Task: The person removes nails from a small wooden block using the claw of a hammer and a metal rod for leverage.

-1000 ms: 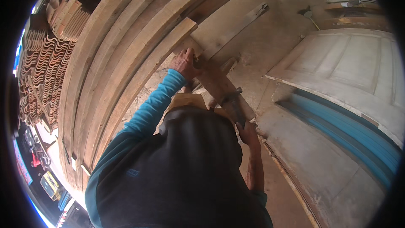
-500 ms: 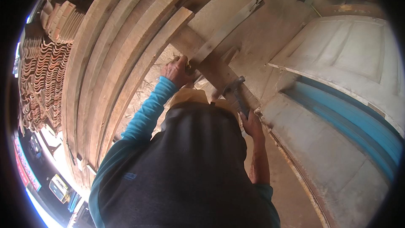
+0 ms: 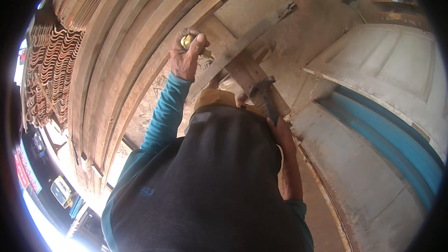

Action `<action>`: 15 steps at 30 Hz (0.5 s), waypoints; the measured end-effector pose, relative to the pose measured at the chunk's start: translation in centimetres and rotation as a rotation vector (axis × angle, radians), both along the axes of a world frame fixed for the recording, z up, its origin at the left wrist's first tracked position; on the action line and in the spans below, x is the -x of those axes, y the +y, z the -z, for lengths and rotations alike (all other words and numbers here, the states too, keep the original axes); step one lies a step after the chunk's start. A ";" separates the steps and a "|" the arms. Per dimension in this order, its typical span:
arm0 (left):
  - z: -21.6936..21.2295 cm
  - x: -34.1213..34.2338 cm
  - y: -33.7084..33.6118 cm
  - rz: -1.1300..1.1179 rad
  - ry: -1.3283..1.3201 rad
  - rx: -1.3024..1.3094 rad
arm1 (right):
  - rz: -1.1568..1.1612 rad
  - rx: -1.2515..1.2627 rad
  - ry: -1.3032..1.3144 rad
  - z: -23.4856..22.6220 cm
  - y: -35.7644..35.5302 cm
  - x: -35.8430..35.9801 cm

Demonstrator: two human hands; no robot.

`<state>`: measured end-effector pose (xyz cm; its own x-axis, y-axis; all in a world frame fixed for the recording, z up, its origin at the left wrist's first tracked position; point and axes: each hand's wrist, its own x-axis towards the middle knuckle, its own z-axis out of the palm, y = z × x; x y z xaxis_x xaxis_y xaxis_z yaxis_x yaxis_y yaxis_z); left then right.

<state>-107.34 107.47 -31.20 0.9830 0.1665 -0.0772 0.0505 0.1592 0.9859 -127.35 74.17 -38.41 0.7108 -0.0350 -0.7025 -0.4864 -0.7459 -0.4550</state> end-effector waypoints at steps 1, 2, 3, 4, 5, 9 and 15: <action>-0.2 -0.9 -1.0 0.002 -0.019 0.074 | 0.002 0.000 0.005 0.0 -0.1 -0.1; -0.2 -1.7 -1.7 0.005 -0.039 0.147 | 0.004 0.000 0.010 0.3 -0.3 0.1; 0.3 -2.2 -2.3 0.016 -0.046 0.135 | 0.007 0.001 0.015 0.7 -0.5 0.2; 0.9 -2.6 -2.7 0.025 -0.053 0.121 | -0.004 0.006 -0.001 1.3 -0.7 0.4; 1.5 -2.8 -2.9 0.033 -0.059 0.107 | -0.016 0.010 -0.017 1.9 -0.9 0.5; 3.6 -2.9 -3.5 0.027 -0.066 0.054 | -0.025 -0.006 -0.032 3.3 -1.8 1.1; 4.5 -3.1 -4.0 -0.017 -0.065 0.281 | -0.062 -0.038 -0.084 3.1 -2.0 0.6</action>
